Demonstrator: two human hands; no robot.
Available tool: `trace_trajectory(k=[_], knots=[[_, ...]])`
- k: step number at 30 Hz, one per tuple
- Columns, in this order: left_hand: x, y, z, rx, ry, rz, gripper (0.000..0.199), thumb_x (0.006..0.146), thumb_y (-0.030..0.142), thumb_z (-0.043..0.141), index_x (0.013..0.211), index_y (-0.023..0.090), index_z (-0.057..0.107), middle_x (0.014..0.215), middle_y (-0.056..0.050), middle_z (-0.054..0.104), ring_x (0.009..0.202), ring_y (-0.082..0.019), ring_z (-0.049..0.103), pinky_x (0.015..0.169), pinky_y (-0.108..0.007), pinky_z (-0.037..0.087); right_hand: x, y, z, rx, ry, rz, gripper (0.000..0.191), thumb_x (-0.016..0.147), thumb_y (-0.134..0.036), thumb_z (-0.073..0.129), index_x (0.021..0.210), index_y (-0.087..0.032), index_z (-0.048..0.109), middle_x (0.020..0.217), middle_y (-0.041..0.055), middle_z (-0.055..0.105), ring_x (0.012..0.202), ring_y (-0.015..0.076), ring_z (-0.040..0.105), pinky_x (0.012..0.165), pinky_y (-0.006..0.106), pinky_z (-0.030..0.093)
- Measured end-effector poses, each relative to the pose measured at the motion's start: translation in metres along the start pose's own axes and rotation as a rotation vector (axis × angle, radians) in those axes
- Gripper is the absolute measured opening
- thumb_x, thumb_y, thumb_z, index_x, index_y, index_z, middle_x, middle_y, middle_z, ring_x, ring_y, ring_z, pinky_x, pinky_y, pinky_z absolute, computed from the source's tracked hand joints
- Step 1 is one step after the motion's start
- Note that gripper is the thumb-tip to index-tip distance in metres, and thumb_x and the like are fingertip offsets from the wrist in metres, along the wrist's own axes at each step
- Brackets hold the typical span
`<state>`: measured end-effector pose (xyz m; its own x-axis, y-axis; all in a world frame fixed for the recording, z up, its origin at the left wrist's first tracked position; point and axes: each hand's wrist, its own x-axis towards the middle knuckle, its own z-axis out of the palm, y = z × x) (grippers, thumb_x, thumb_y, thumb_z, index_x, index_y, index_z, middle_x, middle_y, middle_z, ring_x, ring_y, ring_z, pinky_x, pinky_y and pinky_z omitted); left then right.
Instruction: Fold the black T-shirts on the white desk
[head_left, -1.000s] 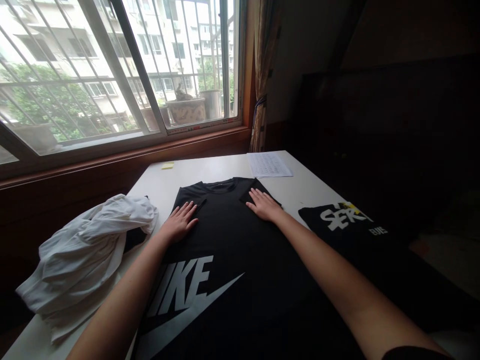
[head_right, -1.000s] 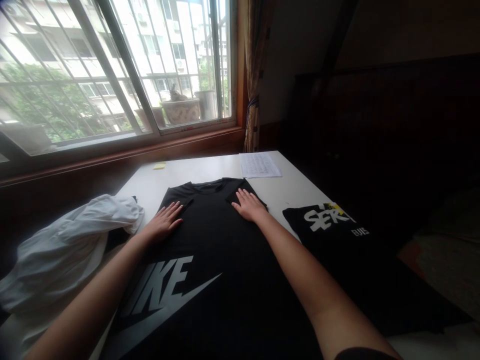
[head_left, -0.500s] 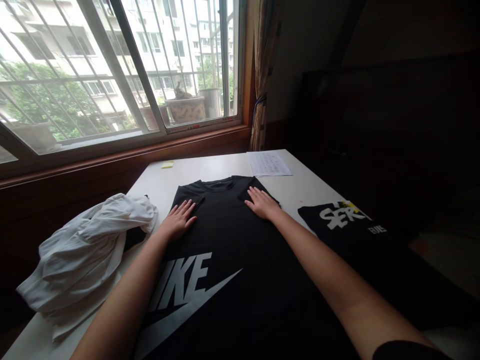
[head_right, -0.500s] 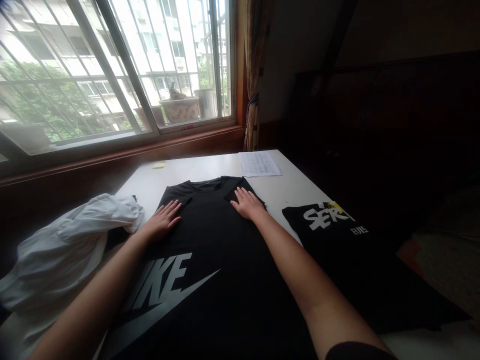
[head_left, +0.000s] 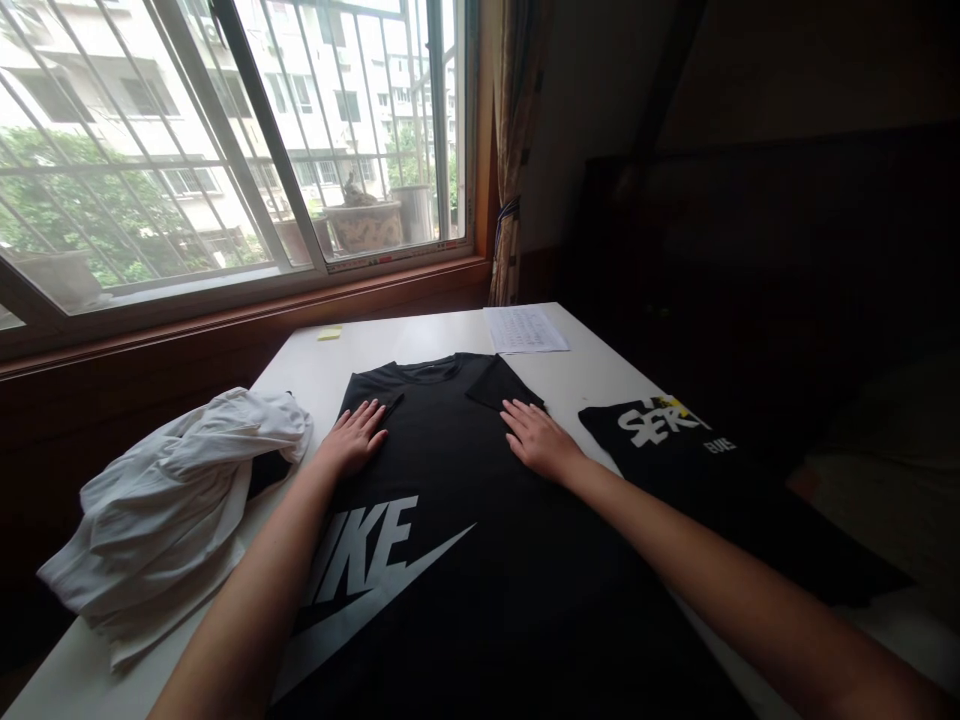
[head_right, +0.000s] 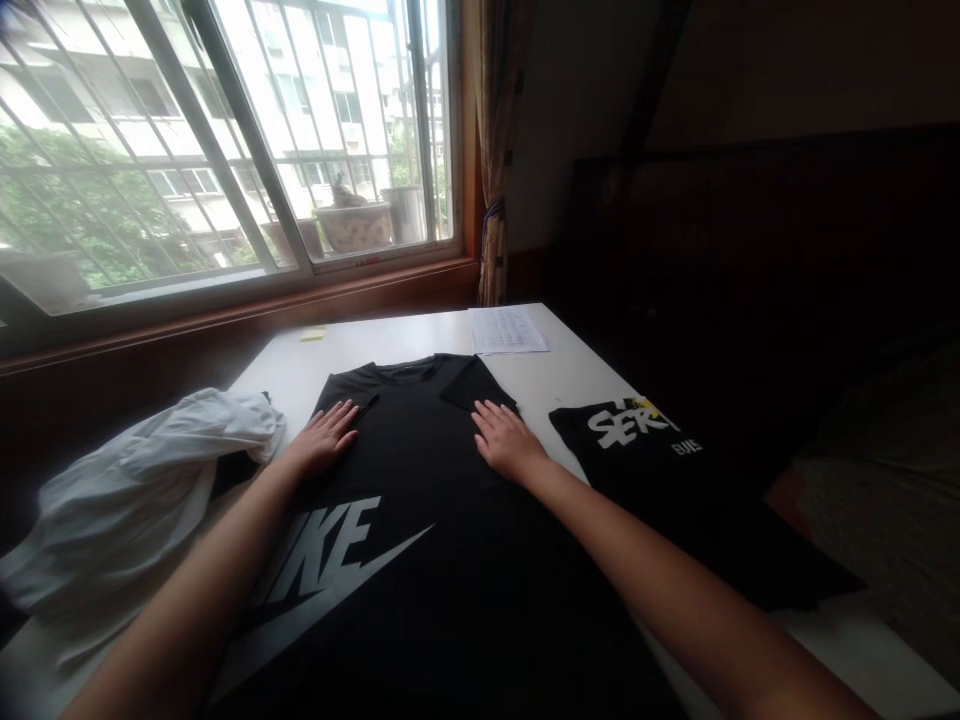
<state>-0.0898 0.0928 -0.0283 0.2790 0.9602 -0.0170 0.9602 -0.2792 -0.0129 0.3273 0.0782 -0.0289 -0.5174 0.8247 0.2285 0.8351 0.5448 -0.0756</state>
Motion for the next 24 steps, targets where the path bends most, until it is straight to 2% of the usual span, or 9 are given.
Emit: trace_trajectory(k=[6,10,13,17,20,22,24], knots=[[-0.010,0.011,-0.004,0.019,0.012,-0.071,0.064,0.106,0.050,0.024,0.161,0.019,0.023,0.168,-0.010,0.016,0.156,-0.028,0.015,0.122,-0.054,0.018,-0.080,-0.022,-0.020,0.074,-0.085,-0.005,0.059,0.104,-0.044,0.035,0.156,-0.017,0.039,0.164,0.0090,0.032,0.152,0.0288,0.027,0.124,0.050,0.025],[-0.023,0.037,-0.005,0.035,0.032,-0.070,0.063,0.105,0.050,0.027,0.159,0.018,0.029,0.167,-0.011,0.018,0.155,-0.032,0.015,0.122,-0.059,0.017,-0.128,-0.036,-0.034,0.138,-0.095,-0.002,0.061,0.104,-0.049,0.037,0.159,-0.023,0.033,0.166,0.0061,0.028,0.153,0.0288,0.025,0.124,0.051,0.026],[-0.041,0.076,-0.004,0.032,0.057,0.047,0.060,0.106,0.051,0.030,0.158,0.022,0.033,0.167,-0.008,0.021,0.155,-0.031,0.016,0.122,-0.059,0.016,-0.157,-0.042,-0.038,0.167,-0.086,0.009,0.060,0.104,-0.048,0.039,0.160,-0.028,0.030,0.166,0.0031,0.028,0.154,0.0292,0.023,0.124,0.053,0.025],[-0.082,0.136,-0.004,-0.043,0.094,0.284,0.060,0.106,0.053,0.032,0.160,0.027,0.028,0.167,-0.006,0.022,0.154,-0.030,0.018,0.123,-0.058,0.020,-0.186,-0.040,-0.037,0.207,-0.006,0.121,0.056,0.101,-0.047,0.045,0.156,-0.035,0.039,0.165,0.0004,0.031,0.153,0.0316,0.025,0.121,0.056,0.032],[-0.119,0.169,-0.007,-0.101,0.101,0.447,0.059,0.106,0.051,0.035,0.161,0.032,0.022,0.167,-0.005,0.020,0.154,-0.030,0.019,0.123,-0.059,0.021,-0.204,-0.033,-0.037,0.249,0.082,0.223,0.050,0.099,-0.041,0.047,0.149,-0.039,0.048,0.160,0.0022,0.041,0.145,0.0324,0.040,0.115,0.055,0.040],[-0.143,0.182,-0.011,-0.133,0.097,0.526,0.062,0.105,0.048,0.039,0.161,0.033,0.016,0.168,-0.005,0.019,0.154,-0.030,0.021,0.123,-0.058,0.024,-0.214,-0.027,-0.039,0.275,0.108,0.291,0.050,0.096,-0.038,0.050,0.146,-0.040,0.051,0.151,0.0059,0.050,0.134,0.0332,0.051,0.111,0.054,0.044],[-0.163,0.189,-0.016,-0.151,0.077,0.578,0.067,0.104,0.047,0.044,0.162,0.032,0.012,0.168,-0.005,0.018,0.153,-0.030,0.023,0.122,-0.058,0.026,-0.223,-0.023,-0.044,0.327,0.080,0.366,0.052,0.093,-0.039,0.053,0.145,-0.037,0.052,0.138,0.0101,0.059,0.121,0.0331,0.060,0.103,0.052,0.049]])
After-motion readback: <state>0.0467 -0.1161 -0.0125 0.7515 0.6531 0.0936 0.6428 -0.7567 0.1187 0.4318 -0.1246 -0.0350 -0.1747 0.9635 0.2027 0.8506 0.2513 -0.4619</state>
